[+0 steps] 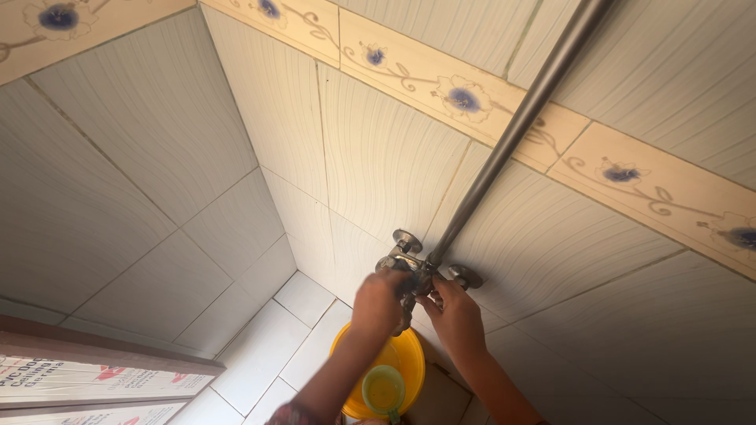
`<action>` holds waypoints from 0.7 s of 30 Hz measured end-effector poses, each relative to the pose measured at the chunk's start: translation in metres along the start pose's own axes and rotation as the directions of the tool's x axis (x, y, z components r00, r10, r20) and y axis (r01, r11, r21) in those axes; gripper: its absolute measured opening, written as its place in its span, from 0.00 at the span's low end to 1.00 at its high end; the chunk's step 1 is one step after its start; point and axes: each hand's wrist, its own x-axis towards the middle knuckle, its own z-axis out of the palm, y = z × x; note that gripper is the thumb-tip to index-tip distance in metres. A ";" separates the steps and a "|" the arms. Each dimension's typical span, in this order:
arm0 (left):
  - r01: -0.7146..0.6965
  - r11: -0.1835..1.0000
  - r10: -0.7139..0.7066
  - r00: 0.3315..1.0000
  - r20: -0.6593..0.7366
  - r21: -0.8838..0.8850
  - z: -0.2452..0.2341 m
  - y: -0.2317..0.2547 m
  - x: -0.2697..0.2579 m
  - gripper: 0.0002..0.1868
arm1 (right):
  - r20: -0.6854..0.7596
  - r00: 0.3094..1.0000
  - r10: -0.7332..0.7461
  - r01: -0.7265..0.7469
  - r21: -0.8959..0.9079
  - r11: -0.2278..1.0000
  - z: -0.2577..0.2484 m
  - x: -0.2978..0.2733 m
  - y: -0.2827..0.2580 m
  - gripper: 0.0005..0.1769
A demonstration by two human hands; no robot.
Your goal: The person scrubs a shower faucet and vertical pipe with a blue scouring pad. They repeatedly wipe the metal surfaces while a yellow bucket sits on the floor below to catch drips.
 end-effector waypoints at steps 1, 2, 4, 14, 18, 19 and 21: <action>0.083 0.993 -0.079 0.996 0.052 -0.088 0.000 -0.006 0.009 0.19 | 0.015 1.000 0.013 -0.013 -0.034 0.999 0.000 0.001 -0.002 0.19; 0.170 0.971 -0.152 0.982 0.111 -0.171 -0.001 -0.013 0.019 0.18 | 0.030 0.999 0.027 -0.025 -0.068 0.997 -0.001 0.003 -0.003 0.19; 0.276 0.921 -0.234 0.957 0.173 -0.276 0.000 -0.020 0.028 0.16 | 0.065 0.997 0.052 -0.044 -0.110 0.993 -0.001 0.002 -0.005 0.18; -0.011 0.991 0.000 0.996 -0.084 -0.134 0.009 -0.015 0.002 0.17 | 0.103 0.993 0.056 -0.037 -0.173 0.984 0.000 0.007 -0.003 0.14; -0.053 0.997 0.056 0.997 0.045 -0.062 0.010 -0.008 0.046 0.20 | 0.123 0.990 0.062 -0.040 -0.170 0.985 -0.002 0.004 -0.002 0.14; -0.098 0.995 0.099 0.995 0.028 -0.020 0.010 -0.006 0.057 0.19 | 0.113 0.992 0.063 -0.046 -0.153 0.987 -0.002 0.007 -0.003 0.15; -0.181 0.981 0.181 0.983 0.007 0.065 0.010 -0.003 0.073 0.18 | 0.098 0.992 0.074 -0.063 -0.118 0.991 -0.003 0.006 -0.003 0.15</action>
